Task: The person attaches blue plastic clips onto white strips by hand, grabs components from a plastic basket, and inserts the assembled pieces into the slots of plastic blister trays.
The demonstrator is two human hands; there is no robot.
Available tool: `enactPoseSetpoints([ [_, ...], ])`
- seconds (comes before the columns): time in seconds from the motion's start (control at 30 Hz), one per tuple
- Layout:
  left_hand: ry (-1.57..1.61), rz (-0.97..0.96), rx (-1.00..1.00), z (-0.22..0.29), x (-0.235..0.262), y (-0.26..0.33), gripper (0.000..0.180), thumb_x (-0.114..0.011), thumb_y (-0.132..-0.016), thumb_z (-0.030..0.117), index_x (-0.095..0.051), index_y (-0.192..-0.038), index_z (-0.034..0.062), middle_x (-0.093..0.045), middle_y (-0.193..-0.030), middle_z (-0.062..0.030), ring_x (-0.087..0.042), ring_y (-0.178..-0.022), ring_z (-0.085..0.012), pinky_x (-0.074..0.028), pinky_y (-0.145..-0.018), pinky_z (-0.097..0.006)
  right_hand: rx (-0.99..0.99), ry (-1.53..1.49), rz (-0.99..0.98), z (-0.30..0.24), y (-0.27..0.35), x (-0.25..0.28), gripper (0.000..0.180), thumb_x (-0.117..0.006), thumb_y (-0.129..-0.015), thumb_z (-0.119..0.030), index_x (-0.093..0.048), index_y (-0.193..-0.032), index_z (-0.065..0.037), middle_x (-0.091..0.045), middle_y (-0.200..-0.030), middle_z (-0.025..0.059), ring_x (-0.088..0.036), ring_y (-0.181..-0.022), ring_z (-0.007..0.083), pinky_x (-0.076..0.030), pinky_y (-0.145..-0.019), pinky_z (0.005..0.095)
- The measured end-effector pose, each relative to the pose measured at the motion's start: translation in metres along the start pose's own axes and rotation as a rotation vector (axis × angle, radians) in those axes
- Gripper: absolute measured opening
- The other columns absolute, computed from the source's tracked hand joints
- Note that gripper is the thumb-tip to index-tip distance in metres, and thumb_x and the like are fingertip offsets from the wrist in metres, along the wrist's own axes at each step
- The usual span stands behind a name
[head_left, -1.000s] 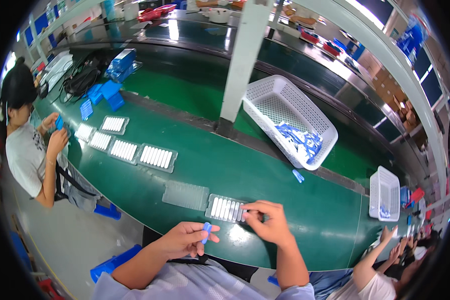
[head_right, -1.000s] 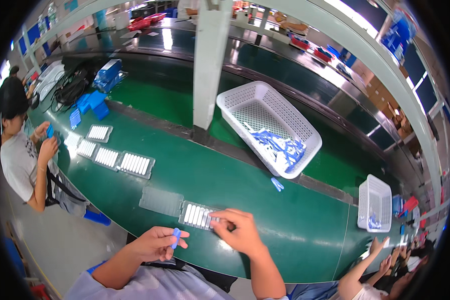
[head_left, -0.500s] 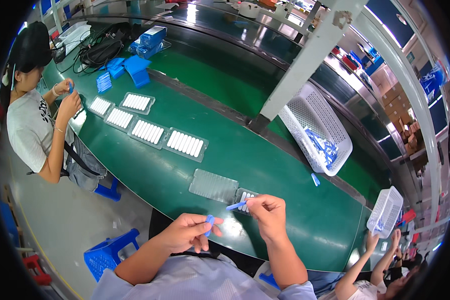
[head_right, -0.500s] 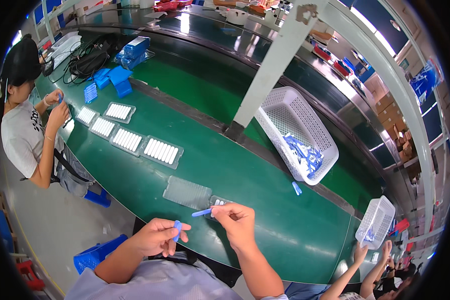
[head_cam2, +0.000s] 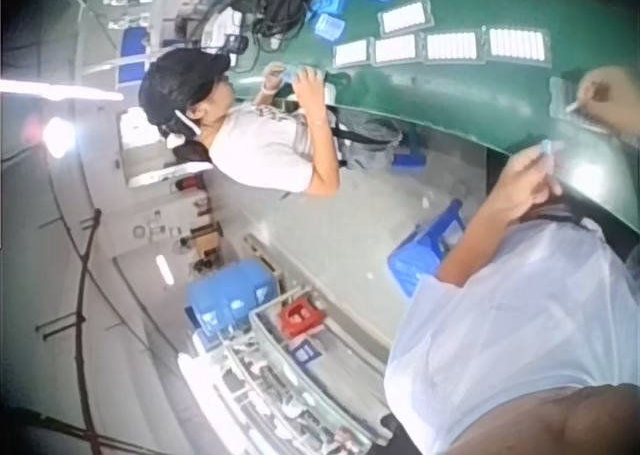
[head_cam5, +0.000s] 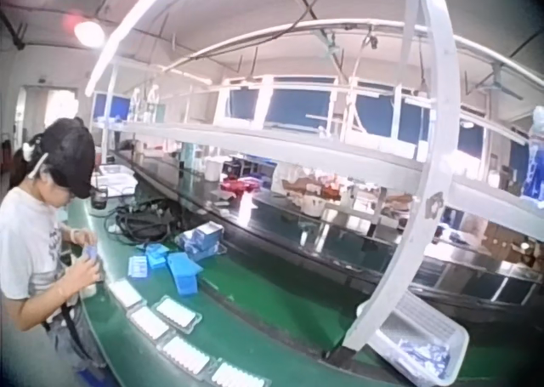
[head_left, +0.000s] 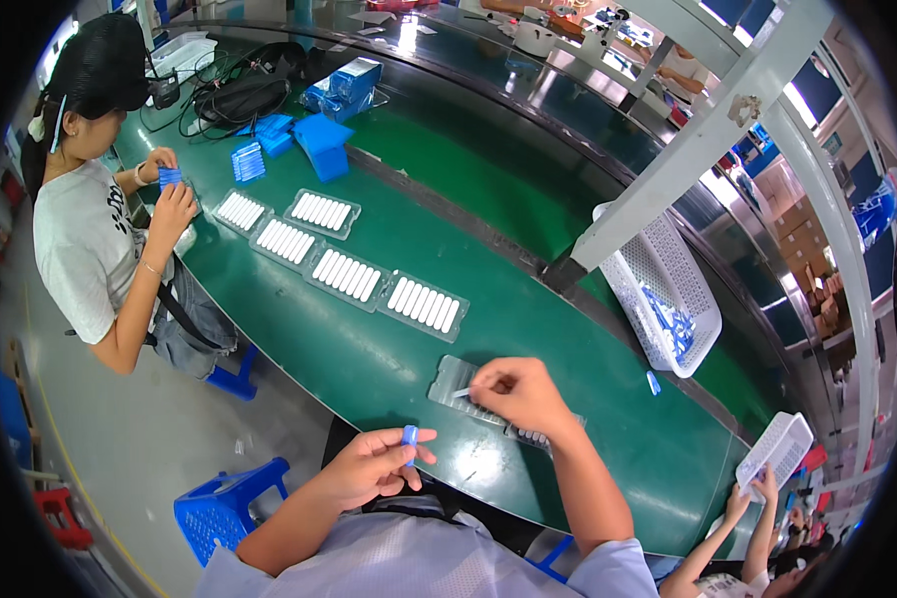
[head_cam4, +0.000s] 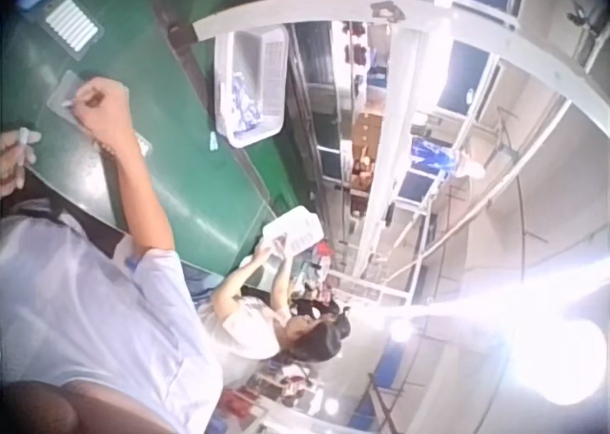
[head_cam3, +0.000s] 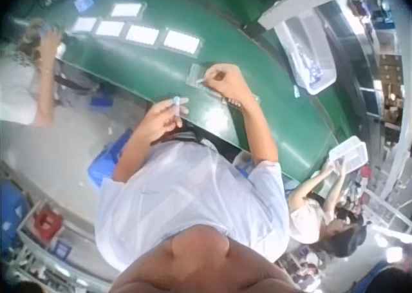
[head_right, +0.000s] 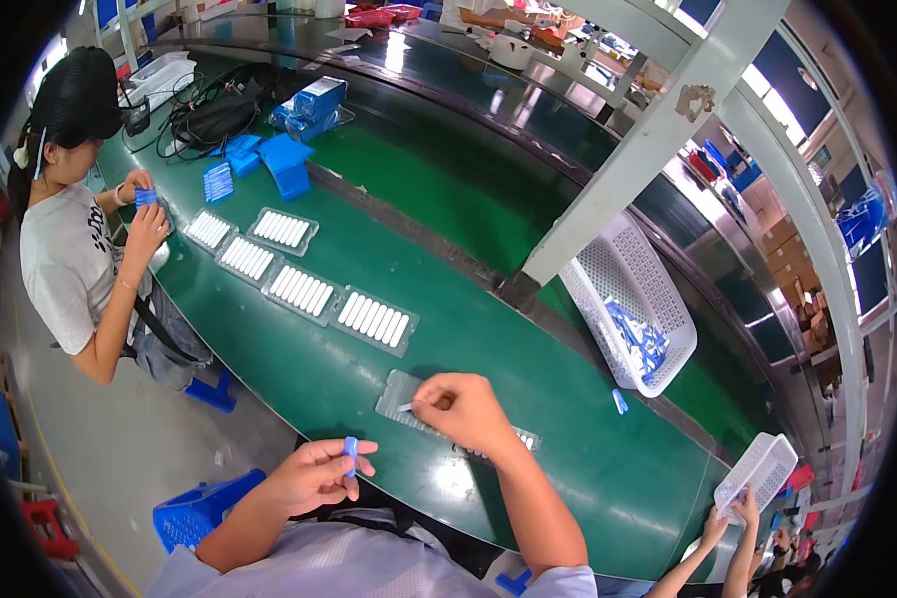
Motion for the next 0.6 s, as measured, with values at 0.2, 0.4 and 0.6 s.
enactPoseSetpoints([
  [0.2, 0.229, -0.091, 0.09, 0.002, 0.002, 0.006, 0.043, -0.046, -0.109, 0.021, -0.047, -0.145, -0.0022, -0.064, -0.118, -0.0142, -0.069, -0.087, -0.0191, -0.039, -0.052, -0.024, 0.114, 0.594, -0.012, -0.021, -0.028, -0.016, 0.025, -0.074, -0.077, -0.014, -0.07, -0.1, -0.006, -0.068, -0.088, 0.0109, -0.068, -0.083, 0.03, -0.054, -0.074, 0.0403],
  [0.4, 0.163, -0.047, 0.099, -0.002, 0.004, 0.008, 0.042, -0.045, -0.109, 0.02, -0.047, -0.145, -0.0026, -0.065, -0.116, -0.0141, -0.068, -0.083, -0.0179, -0.038, -0.052, -0.023, 0.32, 0.756, 0.016, -0.025, -0.025, -0.018, 0.042, -0.077, -0.077, -0.018, -0.063, -0.116, -0.01, -0.06, -0.096, 0.0096, -0.063, -0.092, 0.0298, -0.052, -0.077, 0.0413],
  [0.6, 0.109, -0.055, 0.028, -0.001, 0.006, 0.002, 0.041, -0.047, -0.109, 0.02, -0.049, -0.143, -0.0028, -0.065, -0.115, -0.0126, -0.068, -0.082, -0.0166, -0.037, -0.05, -0.022, 0.334, 0.46, 0.224, -0.028, -0.008, -0.012, 0.036, -0.079, -0.079, -0.016, -0.067, -0.111, -0.008, -0.058, -0.082, 0.0064, -0.058, -0.074, 0.0236, -0.047, -0.065, 0.0372],
])
Point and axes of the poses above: each hand's wrist, its own y-axis away from the middle knuckle, its own x-axis out of the back of the hand, z = x × y, the point moved 5 cm from there along -y, towards the middle knuckle
